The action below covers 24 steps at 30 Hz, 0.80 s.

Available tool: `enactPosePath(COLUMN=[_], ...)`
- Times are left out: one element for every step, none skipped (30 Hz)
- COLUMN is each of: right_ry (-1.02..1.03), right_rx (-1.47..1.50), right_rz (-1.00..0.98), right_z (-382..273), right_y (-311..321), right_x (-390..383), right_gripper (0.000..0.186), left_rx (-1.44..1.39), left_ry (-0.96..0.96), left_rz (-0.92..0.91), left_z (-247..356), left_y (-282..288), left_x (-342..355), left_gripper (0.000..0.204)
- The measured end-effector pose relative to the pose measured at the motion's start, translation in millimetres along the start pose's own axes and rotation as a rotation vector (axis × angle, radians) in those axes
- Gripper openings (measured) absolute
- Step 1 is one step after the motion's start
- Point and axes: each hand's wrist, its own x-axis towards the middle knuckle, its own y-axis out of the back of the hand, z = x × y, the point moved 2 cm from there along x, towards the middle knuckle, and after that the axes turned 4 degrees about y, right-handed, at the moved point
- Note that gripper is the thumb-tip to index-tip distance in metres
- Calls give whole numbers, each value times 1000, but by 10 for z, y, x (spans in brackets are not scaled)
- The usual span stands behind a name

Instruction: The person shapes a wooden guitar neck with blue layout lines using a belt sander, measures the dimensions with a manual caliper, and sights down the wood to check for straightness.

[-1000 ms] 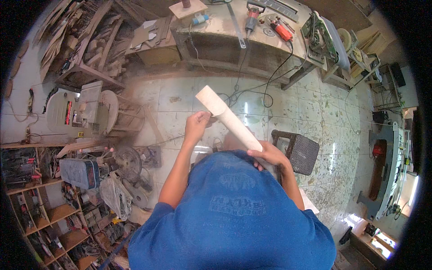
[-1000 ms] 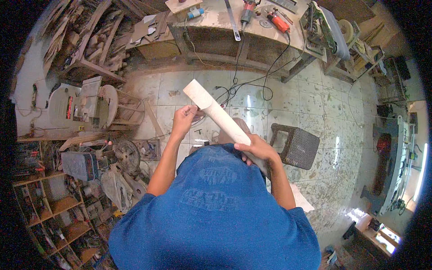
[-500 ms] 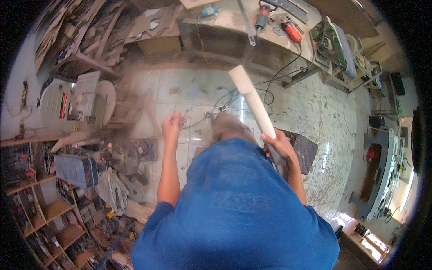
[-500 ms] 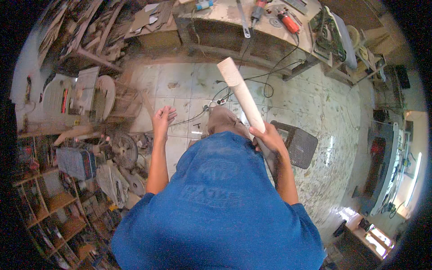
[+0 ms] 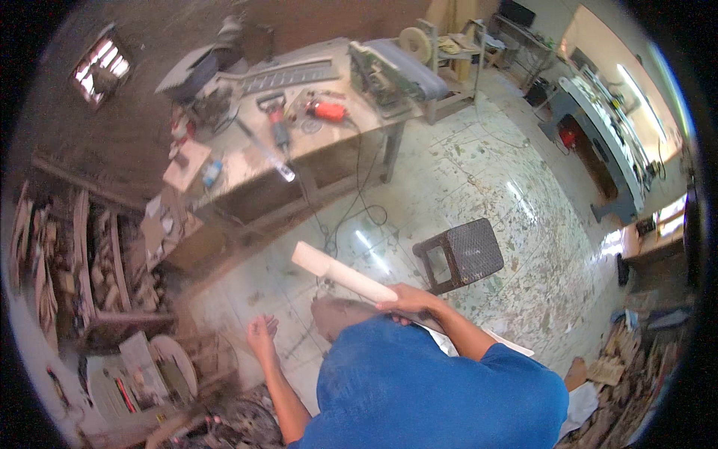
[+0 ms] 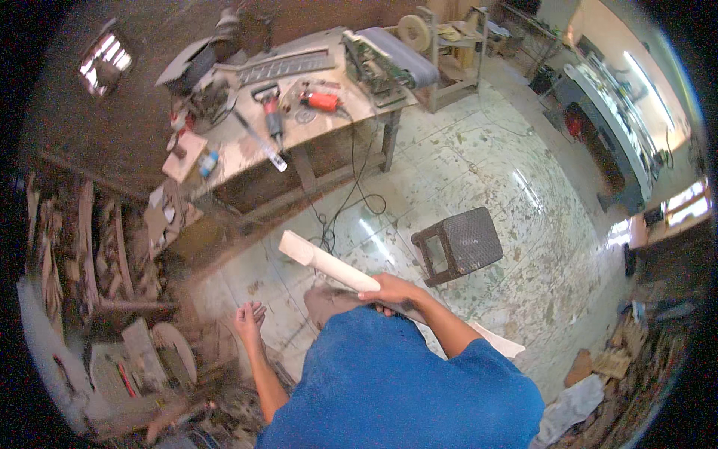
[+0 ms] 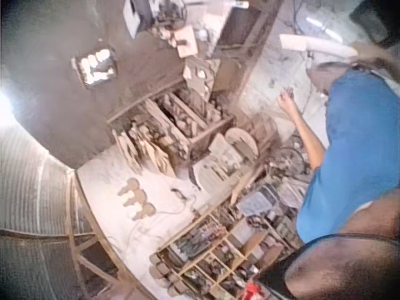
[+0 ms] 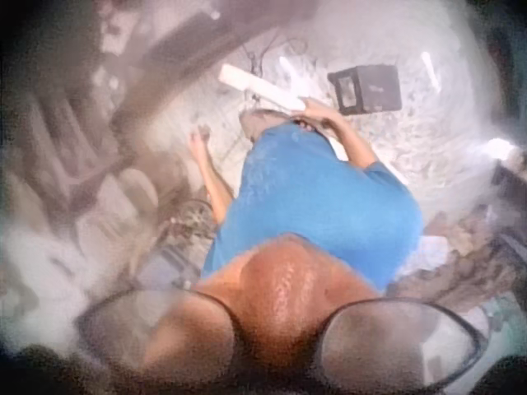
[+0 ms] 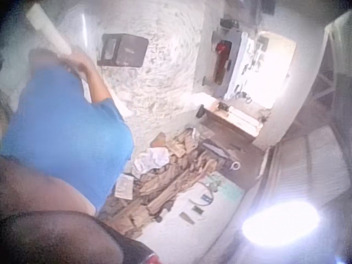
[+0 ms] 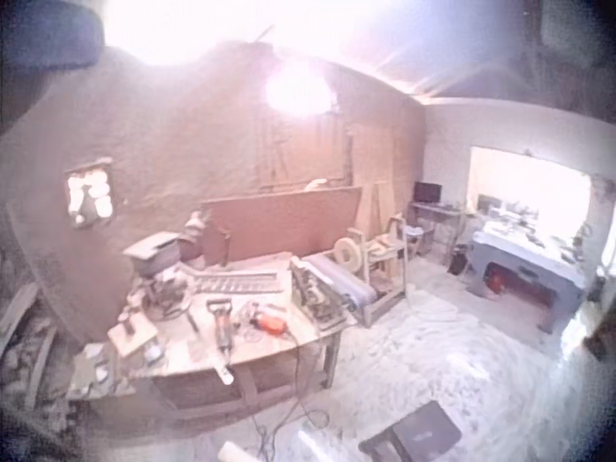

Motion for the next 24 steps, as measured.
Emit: enactPosePath(right_ry=[11, 22, 30, -26, 13, 45, 65, 164, 247, 205, 168, 129, 91, 55, 162, 276, 389, 241, 173, 104, 44, 71, 96, 123], right_rx=[10, 24, 47, -8, -46, -92, -143, -280, -437, -393, -352, -356, -353, -344, -361, -378, -401, -324, -242, -162, -82, -93, -105, -114], right_rz=[38, 80, 134, 170, 214, 267, 333, 417, 490, 513, 526, 550, 575, 599, 722, 838, 949, 889, 841, 790, 735, 751, 767, 779], right_z=[28, 51, 85, 125, 225, 379, 554, 821, 1056, 1158, 1187, 1137, 1081, 1107, 1194, 1312, 1436, 1493, 1557, 1631, 1631, 1650, 1685, 1777], right_y=[8, 10, 41, 90, 109, 92, 97, 95, 73, 27, -15, -50, -152, -234, -258, -312, -350, -355, -312, -264, -214, -173, -125, -59], right_x=[-49, -116, -202, -312, -397, -437, -491, -491, -504, -609, -737, -938, -1188, -1384, -1502, -1603, -1725, -1804, -1929, -2096, -2259, -2415, -2577, -2721], right_gripper=[43, 43, 43, 44, 45, 45, 45, 49, 53, 55, 57, 58, 58, 59, 59, 59, 58, 63, 65, 68, 70, 72, 74, 76], left_rx=[21, 44, 83, 126, 171, 170, 169, 167, 161, 174, 185, 144, 112, 61, 7, -43, -51, -54, -61, -110, -105, -100, -95, -67], left_ry=[-23, -47, -74, -100, -128, -90, -47, -2, 49, 103, 159, 222, 286, 357, 431, 504, 497, 476, 457, 501, 498, 496, 496, 493], left_rz=[-37, -79, -127, -185, -257, -278, -309, -389, -458, -553, -638, -716, -794, -864, -918, -960, -986, -999, -1012, -1033, -1071, -1108, -1144, -1160], left_z=[70, 145, 202, 268, 318, 273, 173, 70, -46, -168, -272, -364, -467, -567, -675, -760, -840, -867, -904, -954, -950, -940, -938, -966], left_y=[-109, -230, -380, -543, -739, -864, -1008, -1177, -1340, -1541, -1767, -2013, -2226, -2436, -2632, -2804, -2982, -3108, -3232, -3354, -3470, -3598, -3745, -3884], left_x=[90, 174, 240, 271, 281, 291, 298, 266, 208, 115, -11, -195, -409, -608, -786, -952, -1118, -1233, -1347, -1462, -1562, -1695, -1845, -1996], left_gripper=[31, 31, 32, 33, 33, 38, 42, 48, 55, 58, 62, 62, 62, 58, 54, 51, 47, 44, 41, 36, 35, 33, 32, 31])
